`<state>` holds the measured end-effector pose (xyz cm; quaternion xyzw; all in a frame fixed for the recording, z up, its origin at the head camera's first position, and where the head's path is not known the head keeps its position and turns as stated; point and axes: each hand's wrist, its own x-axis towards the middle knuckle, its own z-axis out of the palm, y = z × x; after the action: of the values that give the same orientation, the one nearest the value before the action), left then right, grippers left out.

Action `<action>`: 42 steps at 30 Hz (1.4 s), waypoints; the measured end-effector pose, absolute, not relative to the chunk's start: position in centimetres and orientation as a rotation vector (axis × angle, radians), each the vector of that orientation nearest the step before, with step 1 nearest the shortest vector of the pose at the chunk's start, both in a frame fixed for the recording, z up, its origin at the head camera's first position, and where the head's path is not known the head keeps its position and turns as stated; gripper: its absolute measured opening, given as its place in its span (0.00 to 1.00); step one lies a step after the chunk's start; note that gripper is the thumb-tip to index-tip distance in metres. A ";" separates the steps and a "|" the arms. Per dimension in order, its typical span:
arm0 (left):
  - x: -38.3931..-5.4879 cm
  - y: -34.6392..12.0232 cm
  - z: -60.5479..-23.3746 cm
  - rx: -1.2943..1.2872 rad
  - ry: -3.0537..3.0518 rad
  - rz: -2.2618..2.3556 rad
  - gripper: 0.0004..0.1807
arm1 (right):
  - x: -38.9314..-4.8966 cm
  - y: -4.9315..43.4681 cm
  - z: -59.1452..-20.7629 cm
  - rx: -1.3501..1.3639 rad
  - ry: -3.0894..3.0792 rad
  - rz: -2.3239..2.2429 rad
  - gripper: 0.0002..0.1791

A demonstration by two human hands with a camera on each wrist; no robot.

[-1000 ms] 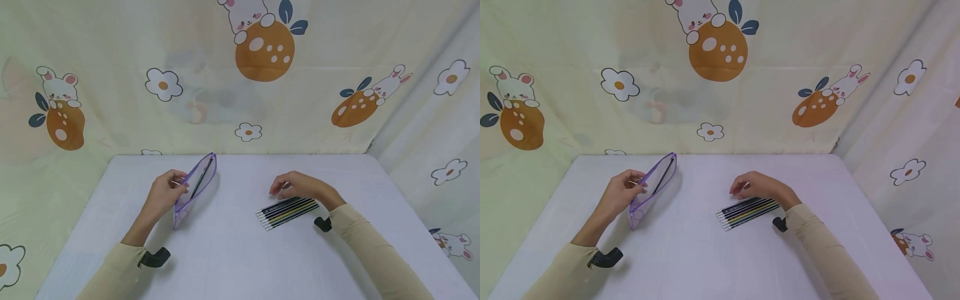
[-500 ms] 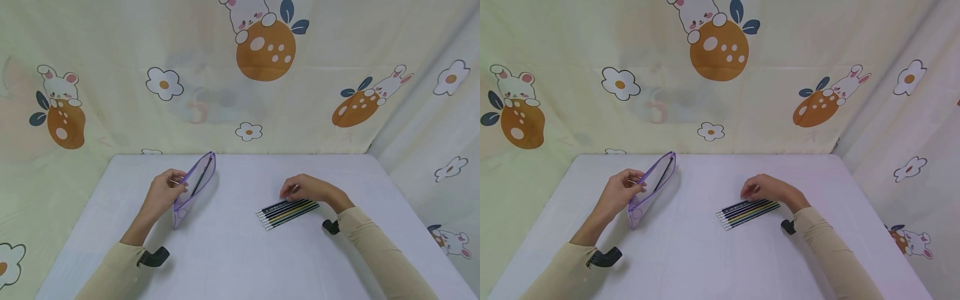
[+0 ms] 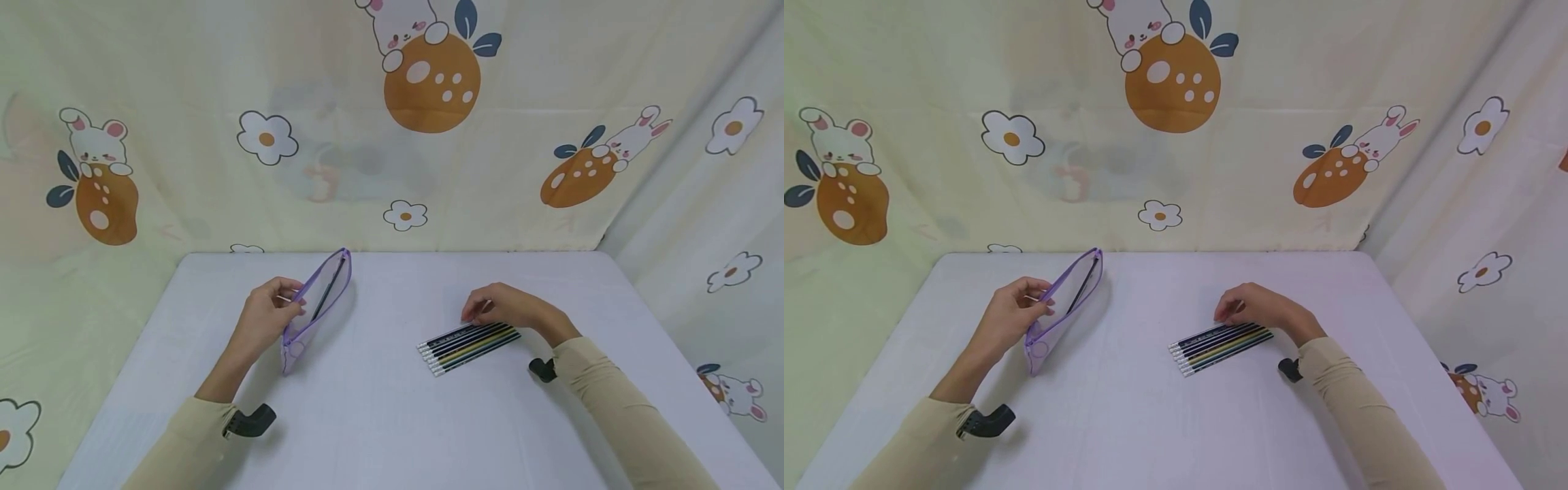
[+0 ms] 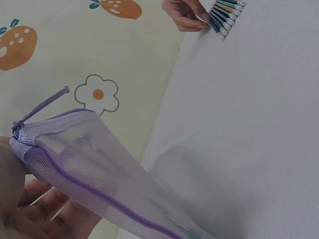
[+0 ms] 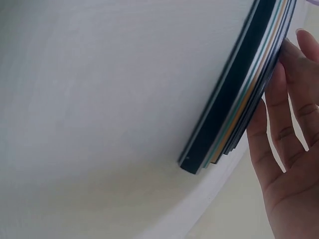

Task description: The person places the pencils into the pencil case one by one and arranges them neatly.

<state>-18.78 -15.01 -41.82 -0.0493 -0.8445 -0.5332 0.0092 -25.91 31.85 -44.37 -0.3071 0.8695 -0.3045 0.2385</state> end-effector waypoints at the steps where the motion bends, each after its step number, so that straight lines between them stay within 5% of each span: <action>1: -18.8 -15.0 -41.8 -0.153 -2.638 -1.665 0.15 | -25.9 31.9 -44.4 -0.839 2.384 -0.832 0.11; 42: -18.9 -15.0 -41.9 -0.155 -2.642 -1.672 0.15 | -26.1 31.5 -43.6 -0.945 2.688 -0.437 0.12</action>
<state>-18.86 -15.03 -41.89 -0.0495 -0.8439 -0.5341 0.0054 -26.08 31.49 -43.61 -0.3250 0.9247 -0.1503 0.1289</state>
